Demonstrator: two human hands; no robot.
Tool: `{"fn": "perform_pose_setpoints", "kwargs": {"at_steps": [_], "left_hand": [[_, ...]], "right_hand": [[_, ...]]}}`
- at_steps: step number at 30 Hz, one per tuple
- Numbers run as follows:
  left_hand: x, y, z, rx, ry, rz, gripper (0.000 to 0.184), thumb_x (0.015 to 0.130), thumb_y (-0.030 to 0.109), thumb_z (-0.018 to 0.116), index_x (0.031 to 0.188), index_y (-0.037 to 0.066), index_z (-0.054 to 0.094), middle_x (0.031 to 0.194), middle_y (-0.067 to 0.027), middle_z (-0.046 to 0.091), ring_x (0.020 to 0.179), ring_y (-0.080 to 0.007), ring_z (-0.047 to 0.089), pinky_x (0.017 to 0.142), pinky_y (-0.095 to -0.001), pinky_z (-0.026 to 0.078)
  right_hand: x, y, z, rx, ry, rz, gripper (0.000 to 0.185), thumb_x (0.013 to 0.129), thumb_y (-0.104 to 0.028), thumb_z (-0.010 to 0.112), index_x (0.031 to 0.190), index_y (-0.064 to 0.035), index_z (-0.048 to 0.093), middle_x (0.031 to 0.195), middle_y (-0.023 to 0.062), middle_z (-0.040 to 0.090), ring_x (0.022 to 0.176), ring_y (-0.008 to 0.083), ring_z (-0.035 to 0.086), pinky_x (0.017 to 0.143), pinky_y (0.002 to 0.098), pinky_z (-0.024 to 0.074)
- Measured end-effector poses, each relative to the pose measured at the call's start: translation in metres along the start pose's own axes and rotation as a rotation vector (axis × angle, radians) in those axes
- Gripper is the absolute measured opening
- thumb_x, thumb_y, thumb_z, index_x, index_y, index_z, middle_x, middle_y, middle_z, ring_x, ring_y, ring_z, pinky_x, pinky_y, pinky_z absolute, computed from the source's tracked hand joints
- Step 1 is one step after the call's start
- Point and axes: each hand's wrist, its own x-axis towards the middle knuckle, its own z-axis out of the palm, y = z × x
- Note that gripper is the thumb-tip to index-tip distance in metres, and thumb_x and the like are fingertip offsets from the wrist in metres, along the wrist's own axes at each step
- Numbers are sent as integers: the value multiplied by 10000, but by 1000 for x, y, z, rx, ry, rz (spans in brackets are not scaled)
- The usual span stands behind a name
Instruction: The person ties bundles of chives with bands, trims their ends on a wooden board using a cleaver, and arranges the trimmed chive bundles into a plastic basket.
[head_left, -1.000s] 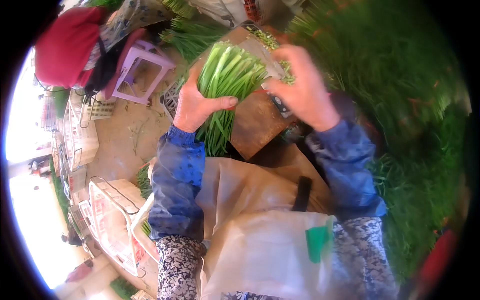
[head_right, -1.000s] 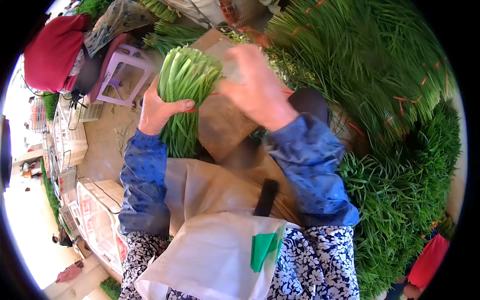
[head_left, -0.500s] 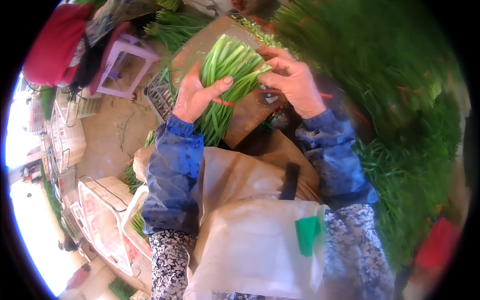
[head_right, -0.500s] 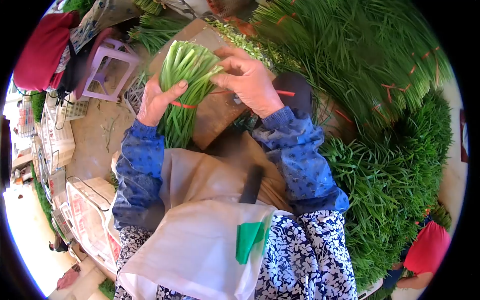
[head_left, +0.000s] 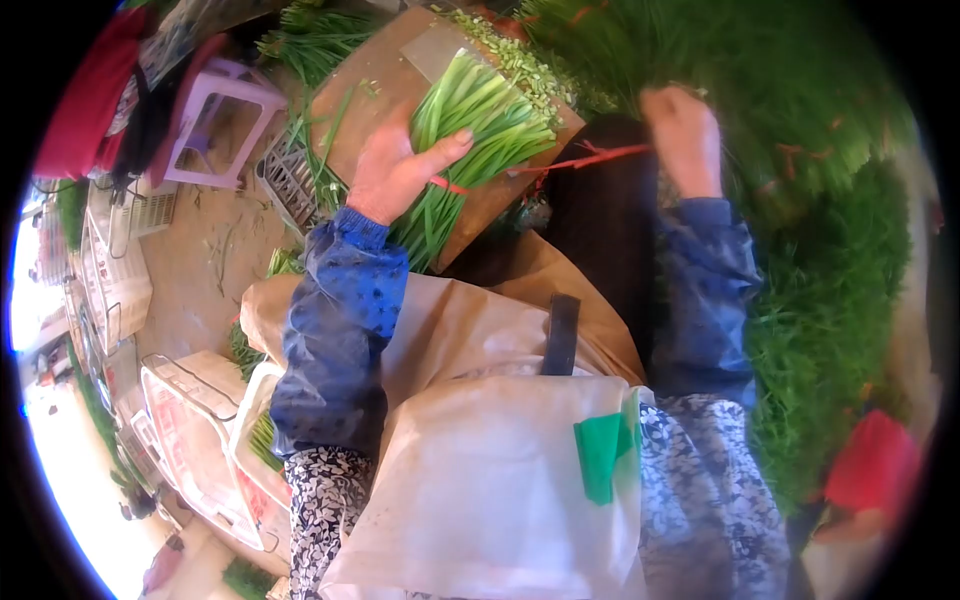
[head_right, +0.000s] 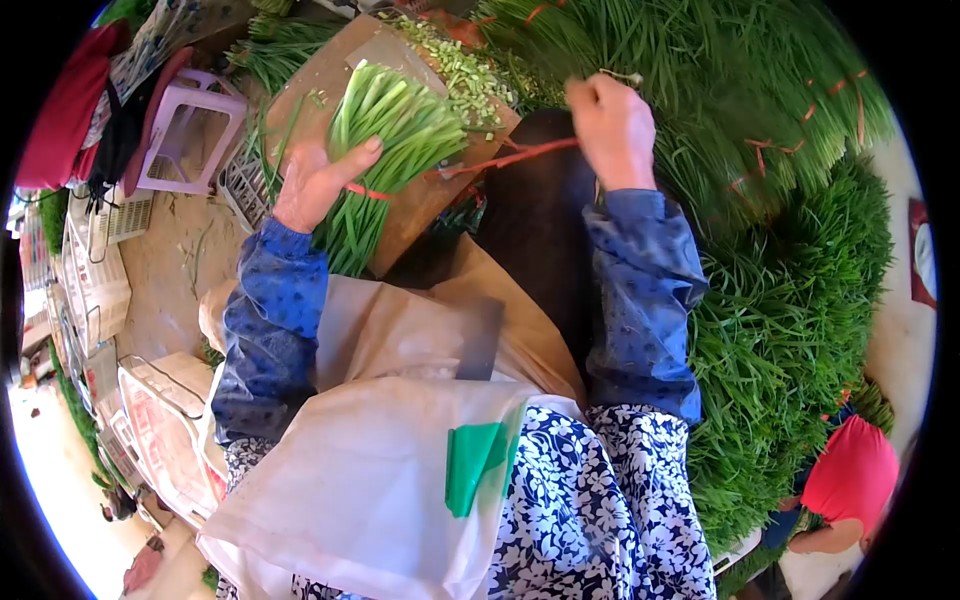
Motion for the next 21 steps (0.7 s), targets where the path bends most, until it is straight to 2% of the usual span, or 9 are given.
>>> {"fn": "perform_pose_setpoints", "kwargs": {"at_steps": [1, 2, 3, 4, 7, 14, 17, 19, 21], "left_hand": [[2, -3, 3, 9, 3, -11, 643, 818, 463, 706, 1235, -8, 575, 1064, -185, 689, 973, -293, 668, 872, -385, 492], [3, -6, 7, 3, -6, -12, 643, 818, 463, 706, 1235, -8, 575, 1064, -185, 689, 973, -293, 668, 872, -385, 492], [3, -10, 10, 72, -31, -32, 649, 816, 487, 697, 1241, 12, 577, 1054, -194, 689, 983, -312, 666, 874, -395, 492], [2, -13, 13, 145, -61, -56, 656, 814, 511, 687, 1248, 32, 579, 1044, -204, 688, 994, -331, 664, 875, -406, 491], [0, -18, 16, 208, 0, -31, 682, 802, 556, 676, 1252, 53, 581, 1037, -223, 683, 1017, -360, 653, 880, -422, 488], [1, -16, 14, 181, 19, -36, 709, 788, 569, 684, 1240, 32, 581, 1046, -231, 682, 1029, -375, 648, 883, -430, 484], [2, -17, 16, 165, -20, -51, 711, 787, 563, 688, 1237, 22, 582, 1048, -236, 681, 1023, -378, 648, 886, -430, 484], [2, -14, 17, 167, -18, -62, 700, 787, 557, 690, 1223, 18, 589, 1038, -234, 684, 1018, -374, 650, 887, -429, 483], [1, -5, 14, 152, -53, -114, 690, 809, 475, 700, 1257, -28, 552, 1097, -219, 664, 1054, -321, 626, 920, -398, 465]], "right_hand": [[0, -5, 4, -278, 35, -90, 280, 897, -264, 612, 886, 14, 645, 990, 175, 674, 845, 309, 657, 804, 378, 505], [-10, -10, 30, -58, 299, -605, 300, 824, -264, 673, 956, 5, 652, 1031, 177, 659, 935, 360, 618, 838, 396, 484], [-20, -31, 37, 72, 182, -671, 362, 765, -271, 719, 991, 2, 644, 1052, 192, 632, 1026, 370, 583, 877, 407, 462], [-28, -42, 63, 46, 6, -723, 382, 756, -197, 768, 1040, 0, 607, 1066, 142, 614, 1016, 269, 585, 882, 346, 459], [-30, -48, 91, 197, -114, -544, 395, 761, -175, 784, 1038, 29, 590, 1034, 127, 607, 955, 216, 594, 848, 335, 468], [-23, -38, 98, 379, -180, -537, 219, 804, -74, 721, 962, 51, 638, 1033, 87, 630, 913, 149, 598, 794, 289, 484], [-20, -31, 99, 537, -80, -617, 193, 774, -129, 722, 852, 31, 647, 915, 159, 646, 869, 256, 630, 793, 352, 488], [-18, -25, 93, 512, 65, -301, 143, 812, -118, 686, 856, 18, 690, 865, 162, 695, 799, 229, 667, 741, 343, 510], [-3, -13, 85, 377, 263, -303, 216, 871, -207, 659, 856, 4, 699, 811, 176, 692, 733, 263, 670, 695, 369, 512]]}}
